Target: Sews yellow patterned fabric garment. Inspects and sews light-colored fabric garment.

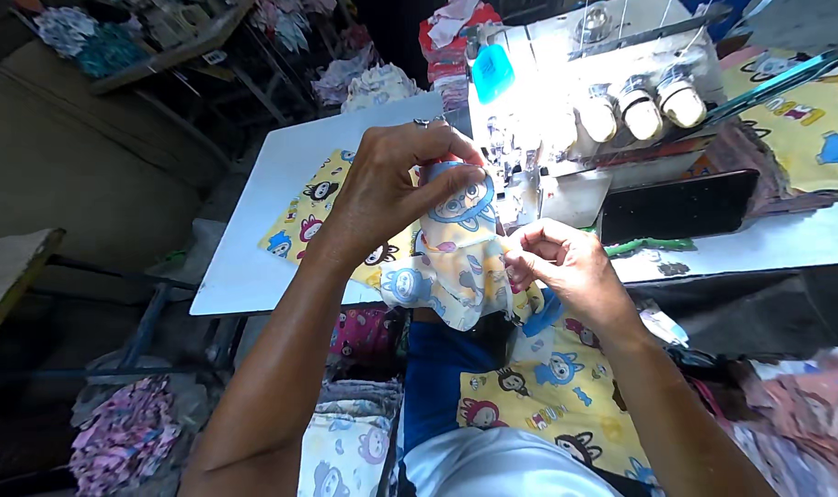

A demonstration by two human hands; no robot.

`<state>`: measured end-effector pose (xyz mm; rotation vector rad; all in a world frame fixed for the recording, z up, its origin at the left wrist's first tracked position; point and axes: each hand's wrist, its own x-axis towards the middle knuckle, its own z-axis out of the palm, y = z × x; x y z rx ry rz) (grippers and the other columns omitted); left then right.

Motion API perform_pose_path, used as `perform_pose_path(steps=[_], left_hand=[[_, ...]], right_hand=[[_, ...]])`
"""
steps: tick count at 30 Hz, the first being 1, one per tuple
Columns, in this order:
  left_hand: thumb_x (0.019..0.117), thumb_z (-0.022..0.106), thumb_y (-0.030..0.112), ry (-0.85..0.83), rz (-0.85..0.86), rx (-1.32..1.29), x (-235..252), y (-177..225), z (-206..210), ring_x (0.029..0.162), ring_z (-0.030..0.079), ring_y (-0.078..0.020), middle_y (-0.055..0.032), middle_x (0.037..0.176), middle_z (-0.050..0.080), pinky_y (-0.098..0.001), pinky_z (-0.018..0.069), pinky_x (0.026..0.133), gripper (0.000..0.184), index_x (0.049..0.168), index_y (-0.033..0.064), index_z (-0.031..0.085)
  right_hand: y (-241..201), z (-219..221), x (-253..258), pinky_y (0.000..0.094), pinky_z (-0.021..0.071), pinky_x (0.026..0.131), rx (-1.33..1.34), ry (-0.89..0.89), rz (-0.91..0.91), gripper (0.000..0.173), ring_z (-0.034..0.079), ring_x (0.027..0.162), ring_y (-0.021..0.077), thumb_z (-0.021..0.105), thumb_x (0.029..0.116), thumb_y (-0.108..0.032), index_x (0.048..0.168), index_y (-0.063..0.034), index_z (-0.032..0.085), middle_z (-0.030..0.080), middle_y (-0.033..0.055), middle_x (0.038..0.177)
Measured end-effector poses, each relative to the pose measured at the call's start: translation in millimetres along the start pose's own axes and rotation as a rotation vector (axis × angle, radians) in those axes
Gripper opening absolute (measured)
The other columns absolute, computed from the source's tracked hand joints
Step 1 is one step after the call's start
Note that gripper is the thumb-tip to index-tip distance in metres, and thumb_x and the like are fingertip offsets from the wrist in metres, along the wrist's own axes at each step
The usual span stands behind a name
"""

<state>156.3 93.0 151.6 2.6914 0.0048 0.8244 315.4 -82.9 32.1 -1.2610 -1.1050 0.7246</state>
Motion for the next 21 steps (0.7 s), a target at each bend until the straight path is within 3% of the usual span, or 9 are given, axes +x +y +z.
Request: perform_pose_path(steps=[2,4,6,9,12,14,17,21], left_hand=[[0.1005,0.065,0.019,-0.003,0.004,-0.003,-0.7,-0.7,-0.9,0.082,0.062,-0.0004,-0.0051,0.087,0.068,-0.016,0.0495,0.077,0.021,0.101,-0.0006,0.073],[0.1003,0.065,0.018,-0.009,0.002,-0.001,-1.9,-0.8,-1.2,0.082,0.062,-0.0007,-0.0051,0.087,0.068,-0.0162,0.0489,0.077,0.021,0.101,-0.0005,0.074],[0.0999,0.066,0.018,-0.009,0.0,-0.003,-3.1,-0.2,-0.7,0.083,0.062,-0.0007,-0.0049,0.087,0.068,-0.0162,0.049,0.077,0.02,0.101,-0.0002,0.074],[0.0997,0.066,0.018,-0.01,0.007,-0.018,-4.3,1.7,0.2,0.083,0.061,-0.0006,-0.0048,0.088,0.068,-0.0167,0.0478,0.078,0.019,0.101,0.0004,0.074],[0.0993,0.067,0.017,-0.002,0.04,-0.038,-4.8,5.0,0.4,0.083,0.059,0.0,-0.0053,0.087,0.067,-0.0157,0.046,0.076,0.019,0.1,0.0002,0.075],[0.0987,0.068,0.017,0.007,0.047,-0.05,-5.9,7.3,0.7,0.087,0.062,-0.002,-0.0064,0.089,0.069,-0.0172,0.0481,0.079,0.018,0.1,0.0007,0.076],[0.0979,0.069,0.016,0.017,0.056,-0.058,-8.5,12.1,1.0,0.094,0.066,-0.0054,-0.0066,0.089,0.07,-0.0201,0.0515,0.088,0.017,0.099,0.0015,0.077],[0.0984,0.069,0.016,0.021,0.072,-0.109,-15.1,15.9,2.7,0.088,0.059,-0.0003,-0.0053,0.091,0.067,-0.0145,0.0453,0.077,0.017,0.098,0.0012,0.076]], right_hand=[[3.4,-3.0,0.6,0.0177,0.0559,0.056,-0.044,-0.017,-0.048,0.005,0.064,0.063,0.0049,0.068,0.0968,-0.008,0.102,-0.0069,0.069,0.068,0.0012,0.088],[4.6,-5.8,1.2,0.0162,0.0543,0.066,-0.085,-0.039,-0.089,0.005,0.063,0.075,0.0033,0.068,0.0964,-0.009,0.101,-0.0084,0.071,0.066,0.0,0.095],[2.2,-8.0,1.2,0.0176,0.0571,0.07,-0.038,-0.069,-0.052,0.008,0.068,0.082,0.0047,0.07,0.0944,-0.006,0.101,-0.0096,0.071,0.071,-0.0006,0.096],[-2.3,-8.4,1.5,0.017,0.0556,0.064,0.025,-0.117,0.0,0.01,0.067,0.073,0.005,0.07,0.0935,-0.002,0.101,-0.009,0.068,0.071,-0.0002,0.088],[-3.4,-10.2,3.8,0.0174,0.0552,0.065,0.047,-0.208,0.002,0.02,0.065,0.074,0.0048,0.066,0.0948,-0.002,0.114,-0.0084,0.069,0.068,-0.0007,0.089],[-3.7,-11.8,4.8,0.0178,0.0557,0.066,0.035,-0.253,-0.007,0.013,0.064,0.076,0.0056,0.065,0.0965,-0.004,0.108,-0.0078,0.069,0.066,0.0005,0.093],[-3.1,-11.6,5.1,0.02,0.0593,0.07,0.05,-0.227,-0.033,0.01,0.068,0.08,0.0081,0.069,0.0922,0.0,0.099,-0.0066,0.068,0.068,0.0027,0.096],[-3.7,-8.8,1.9,0.0178,0.0574,0.064,0.038,-0.126,-0.049,0.013,0.068,0.072,0.0063,0.073,0.0887,0.002,0.096,-0.0073,0.067,0.071,0.0013,0.087]])
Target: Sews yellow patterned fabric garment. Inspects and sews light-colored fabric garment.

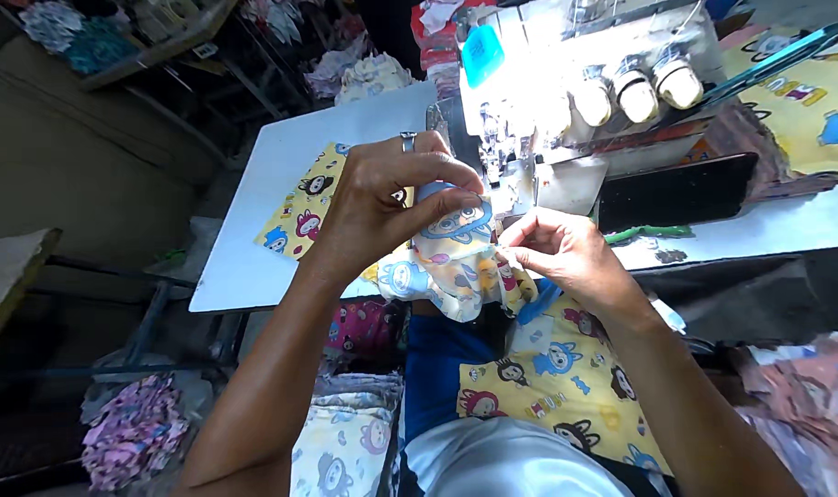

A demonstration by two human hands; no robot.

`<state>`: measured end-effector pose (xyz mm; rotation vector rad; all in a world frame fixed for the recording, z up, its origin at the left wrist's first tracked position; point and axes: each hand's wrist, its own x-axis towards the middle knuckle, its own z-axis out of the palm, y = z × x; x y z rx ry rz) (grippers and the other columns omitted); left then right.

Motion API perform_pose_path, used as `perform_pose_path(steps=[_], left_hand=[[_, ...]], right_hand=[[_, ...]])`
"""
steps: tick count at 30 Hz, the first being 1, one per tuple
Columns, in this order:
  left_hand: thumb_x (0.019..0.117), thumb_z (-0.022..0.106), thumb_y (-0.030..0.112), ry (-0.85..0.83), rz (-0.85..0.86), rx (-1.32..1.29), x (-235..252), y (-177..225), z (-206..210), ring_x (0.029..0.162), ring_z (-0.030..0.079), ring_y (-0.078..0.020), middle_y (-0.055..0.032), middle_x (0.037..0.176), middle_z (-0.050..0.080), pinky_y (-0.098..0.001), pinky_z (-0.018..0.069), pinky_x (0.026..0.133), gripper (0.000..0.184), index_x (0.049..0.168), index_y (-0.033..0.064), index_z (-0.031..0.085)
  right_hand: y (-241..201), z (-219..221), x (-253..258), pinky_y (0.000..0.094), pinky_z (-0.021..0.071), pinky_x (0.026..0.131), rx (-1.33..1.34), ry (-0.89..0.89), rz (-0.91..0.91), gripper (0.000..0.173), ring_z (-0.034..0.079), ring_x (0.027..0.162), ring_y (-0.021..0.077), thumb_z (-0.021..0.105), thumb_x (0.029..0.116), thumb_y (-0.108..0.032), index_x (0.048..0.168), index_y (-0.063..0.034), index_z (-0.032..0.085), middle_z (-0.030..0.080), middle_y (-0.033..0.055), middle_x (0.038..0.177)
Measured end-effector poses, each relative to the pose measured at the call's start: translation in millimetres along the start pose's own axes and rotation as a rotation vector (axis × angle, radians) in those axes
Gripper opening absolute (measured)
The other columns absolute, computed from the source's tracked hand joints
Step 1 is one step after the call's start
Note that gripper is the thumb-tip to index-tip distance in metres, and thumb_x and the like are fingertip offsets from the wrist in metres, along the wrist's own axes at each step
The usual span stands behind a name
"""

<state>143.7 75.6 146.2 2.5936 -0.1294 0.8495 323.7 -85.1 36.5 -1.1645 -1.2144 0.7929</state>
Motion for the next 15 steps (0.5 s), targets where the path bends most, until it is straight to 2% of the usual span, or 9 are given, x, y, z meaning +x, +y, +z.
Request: perform_pose_path(steps=[2,4,6,7,9,11,13,15], left_hand=[[0.0988,0.068,0.017,0.007,-0.008,-0.029,-3.6,0.6,-0.5,0.094,0.059,-0.0005,-0.0042,0.098,0.066,-0.0145,0.0468,0.08,0.016,0.097,0.0027,0.075],[0.1009,0.065,0.019,0.028,-0.029,-0.062,-7.5,2.0,0.6,0.103,0.058,-0.0014,-0.0036,0.106,0.065,-0.0153,0.0468,0.086,0.018,0.098,0.0032,0.073],[0.1047,0.059,0.024,0.044,-0.099,-0.142,-16.6,7.5,5.3,0.11,0.058,-0.0015,0.0002,0.114,0.064,-0.0175,0.0489,0.091,0.02,0.102,0.0064,0.067],[0.1061,0.057,0.026,0.058,-0.148,-0.209,-24.0,12.0,9.3,0.109,0.061,-0.0007,0.0041,0.114,0.065,-0.0185,0.0521,0.09,0.018,0.104,0.0095,0.063],[0.1072,0.054,0.026,0.081,-0.259,-0.27,-42.9,26.1,14.8,0.094,0.062,0.0061,0.0129,0.104,0.065,-0.0135,0.0541,0.08,0.012,0.108,0.0146,0.057],[0.1072,0.053,0.022,0.057,-0.303,-0.159,-59.7,44.0,8.1,0.083,0.057,0.0117,0.0126,0.097,0.062,-0.0075,0.0489,0.073,0.014,0.109,0.0089,0.058],[0.107,0.054,0.021,0.018,-0.308,-0.004,-69.8,68.8,-13.3,0.085,0.055,0.0129,0.0105,0.098,0.064,-0.0065,0.047,0.075,0.019,0.109,0.0045,0.062],[0.1064,0.056,0.025,0.036,-0.329,0.068,-74.9,96.2,-39.4,0.09,0.059,0.0131,0.0166,0.102,0.067,-0.0073,0.0493,0.078,0.016,0.111,0.0129,0.065]], right_hand=[[-0.9,1.4,-1.8,0.0163,0.0551,0.061,-0.025,-0.016,-0.003,0.015,0.066,0.07,0.0048,0.072,0.0893,0.0,0.1,-0.0084,0.066,0.07,0.0003,0.085],[-4.1,3.5,-3.8,0.0154,0.052,0.061,-0.065,-0.063,-0.016,0.018,0.062,0.07,0.0034,0.069,0.0923,-0.003,0.11,-0.0089,0.069,0.066,-0.0014,0.086],[-7.1,9.6,-7.8,0.0154,0.0553,0.065,-0.071,-0.099,-0.061,0.012,0.063,0.075,0.0029,0.068,0.0939,-0.004,0.105,-0.0071,0.069,0.064,-0.0001,0.093],[-8.2,13.9,-11.0,0.0174,0.0587,0.069,-0.045,-0.124,-0.075,0.01,0.065,0.081,0.0048,0.068,0.093,-0.002,0.102,-0.006,0.068,0.063,0.002,0.099],[-10.2,25.4,-18.3,0.0232,0.0634,0.074,0.037,-0.176,-0.074,0.014,0.07,0.086,0.0087,0.073,0.0884,-0.001,0.099,-0.0054,0.065,0.067,0.0038,0.103],[-11.1,39.6,-27.7,0.0233,0.0612,0.071,0.139,-0.267,-0.061,0.016,0.069,0.08,0.0079,0.075,0.0869,-0.005,0.098,-0.0062,0.065,0.07,0.0013,0.094],[-16.1,53.9,-39.4,0.0169,0.0544,0.061,0.266,-0.44,-0.051,0.022,0.063,0.069,0.001,0.074,0.0907,-0.012,0.107,-0.0063,0.062,0.068,-0.003,0.084],[-23.9,68.8,-51.2,0.0104,0.0451,0.059,0.338,-0.614,-0.121,0.033,0.054,0.067,-0.0048,0.07,0.097,-0.019,0.122,0.0006,0.06,0.064,-0.0033,0.082]])
